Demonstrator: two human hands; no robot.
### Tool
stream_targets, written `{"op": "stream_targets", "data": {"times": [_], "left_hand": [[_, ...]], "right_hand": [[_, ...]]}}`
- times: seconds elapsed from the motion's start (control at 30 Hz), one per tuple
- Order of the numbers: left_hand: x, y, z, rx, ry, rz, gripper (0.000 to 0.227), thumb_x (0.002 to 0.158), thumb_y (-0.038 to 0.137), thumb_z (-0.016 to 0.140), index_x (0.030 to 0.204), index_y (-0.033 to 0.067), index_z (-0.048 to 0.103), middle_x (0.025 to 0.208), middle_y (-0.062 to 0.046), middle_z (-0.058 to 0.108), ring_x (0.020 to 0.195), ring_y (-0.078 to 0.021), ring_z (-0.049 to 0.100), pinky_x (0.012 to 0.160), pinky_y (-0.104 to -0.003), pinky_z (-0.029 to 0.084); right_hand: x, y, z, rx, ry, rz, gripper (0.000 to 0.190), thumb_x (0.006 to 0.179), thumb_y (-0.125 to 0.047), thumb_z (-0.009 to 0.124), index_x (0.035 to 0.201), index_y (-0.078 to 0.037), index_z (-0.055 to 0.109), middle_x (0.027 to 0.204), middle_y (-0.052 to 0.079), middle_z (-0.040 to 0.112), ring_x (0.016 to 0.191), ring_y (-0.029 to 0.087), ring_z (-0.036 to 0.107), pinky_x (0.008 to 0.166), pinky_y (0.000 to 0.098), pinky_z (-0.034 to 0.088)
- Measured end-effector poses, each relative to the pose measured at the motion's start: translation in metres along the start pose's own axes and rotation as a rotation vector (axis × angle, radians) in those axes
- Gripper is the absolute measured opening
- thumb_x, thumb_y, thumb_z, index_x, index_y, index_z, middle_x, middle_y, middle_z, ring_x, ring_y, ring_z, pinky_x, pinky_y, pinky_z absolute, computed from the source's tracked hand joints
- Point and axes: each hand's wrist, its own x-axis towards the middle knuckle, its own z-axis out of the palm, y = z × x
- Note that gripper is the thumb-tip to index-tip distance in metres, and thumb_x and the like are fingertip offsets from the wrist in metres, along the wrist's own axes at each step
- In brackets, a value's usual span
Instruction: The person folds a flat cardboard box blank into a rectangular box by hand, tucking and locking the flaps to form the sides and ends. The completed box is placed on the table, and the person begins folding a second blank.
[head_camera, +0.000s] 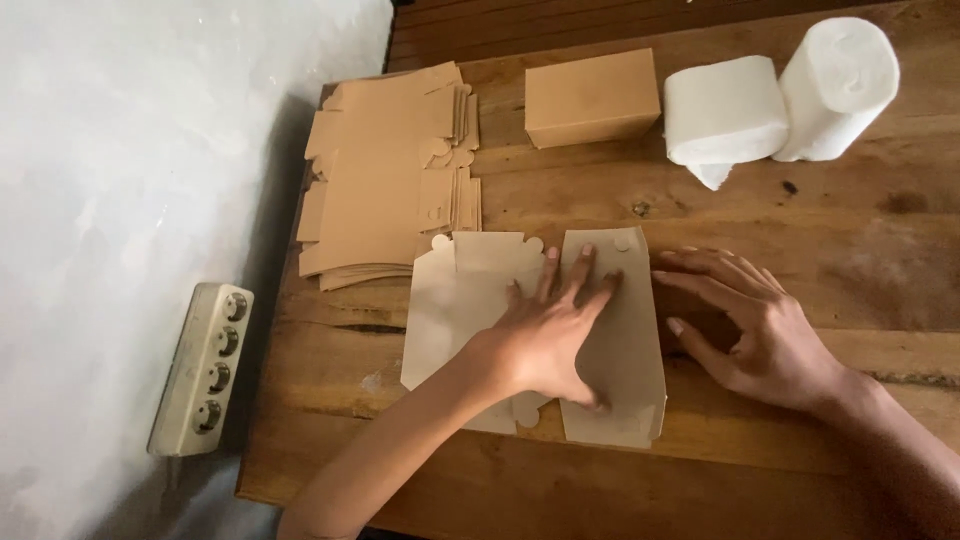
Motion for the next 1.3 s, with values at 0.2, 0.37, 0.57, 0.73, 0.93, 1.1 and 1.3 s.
{"op": "stream_targets", "data": {"times": [0.2,0.37,0.57,0.73,0.93,1.1,1.3], "left_hand": [[-0.003,0.000,-0.001,-0.001,0.059,0.041,0.164,0.068,0.051,0.102,0.154,0.0214,-0.034,0.173,-0.022,-0.013,0.155,-0.0533,-0.008,0.109,-0.078,0.020],[-0.010,0.007,-0.013,-0.047,-0.091,0.019,0.152,0.073,0.036,0.100,0.158,0.0354,-0.026,0.167,-0.023,-0.033,0.151,-0.0520,-0.029,0.112,-0.080,0.008],[-0.029,0.027,-0.034,-0.088,-0.206,-0.045,0.154,0.044,0.072,0.060,0.162,0.0214,-0.025,0.157,-0.006,-0.055,0.146,-0.0442,-0.046,0.116,-0.077,-0.010],[-0.032,0.018,-0.051,-0.135,-0.306,-0.043,0.151,0.044,0.066,0.063,0.161,0.0268,-0.023,0.159,-0.001,-0.053,0.149,-0.0346,-0.044,0.120,-0.071,-0.006],[-0.016,0.018,-0.022,-0.107,-0.159,-0.085,0.120,0.077,0.066,0.060,0.164,0.0290,-0.013,0.163,0.000,-0.045,0.153,-0.0391,-0.033,0.120,-0.072,0.000],[-0.006,0.011,-0.006,-0.012,-0.052,-0.017,0.123,0.081,0.064,0.070,0.165,0.0221,-0.009,0.168,-0.003,-0.033,0.151,-0.0460,-0.033,0.114,-0.079,0.008],[-0.004,0.010,-0.001,-0.004,-0.021,0.000,0.123,0.080,0.065,0.070,0.165,0.0212,-0.008,0.170,-0.002,-0.029,0.150,-0.0486,-0.032,0.112,-0.082,0.009]], "right_hand": [[-0.004,0.005,0.005,-0.017,-0.016,0.027,0.049,0.087,-0.023,0.071,0.135,-0.014,0.066,0.145,0.009,0.062,0.140,0.029,0.055,0.117,0.0509,0.042],[0.002,0.006,0.007,-0.092,-0.064,-0.102,0.059,0.083,-0.034,0.075,0.135,-0.008,0.063,0.151,0.020,0.054,0.143,0.038,0.050,0.119,0.0629,0.039],[-0.004,0.008,0.008,-0.118,-0.112,-0.070,0.075,0.085,-0.043,0.073,0.150,-0.014,0.050,0.158,0.015,0.047,0.151,0.032,0.039,0.127,0.0525,0.025],[-0.002,0.007,0.007,-0.109,-0.110,-0.088,0.081,0.083,-0.051,0.074,0.148,-0.011,0.050,0.159,0.017,0.044,0.151,0.034,0.038,0.127,0.0537,0.025],[-0.004,0.007,0.006,-0.129,-0.235,-0.032,0.103,0.077,-0.068,0.072,0.159,-0.017,0.036,0.167,0.014,0.031,0.156,0.031,0.021,0.128,0.0517,0.011],[-0.006,0.007,0.007,-0.125,-0.214,-0.052,0.105,0.076,-0.067,0.075,0.157,-0.012,0.037,0.166,0.016,0.031,0.157,0.032,0.022,0.129,0.0529,0.010],[-0.005,0.007,0.005,-0.136,-0.226,-0.077,0.112,0.075,-0.070,0.074,0.159,-0.010,0.032,0.167,0.016,0.030,0.157,0.033,0.020,0.128,0.0529,0.009]]}}
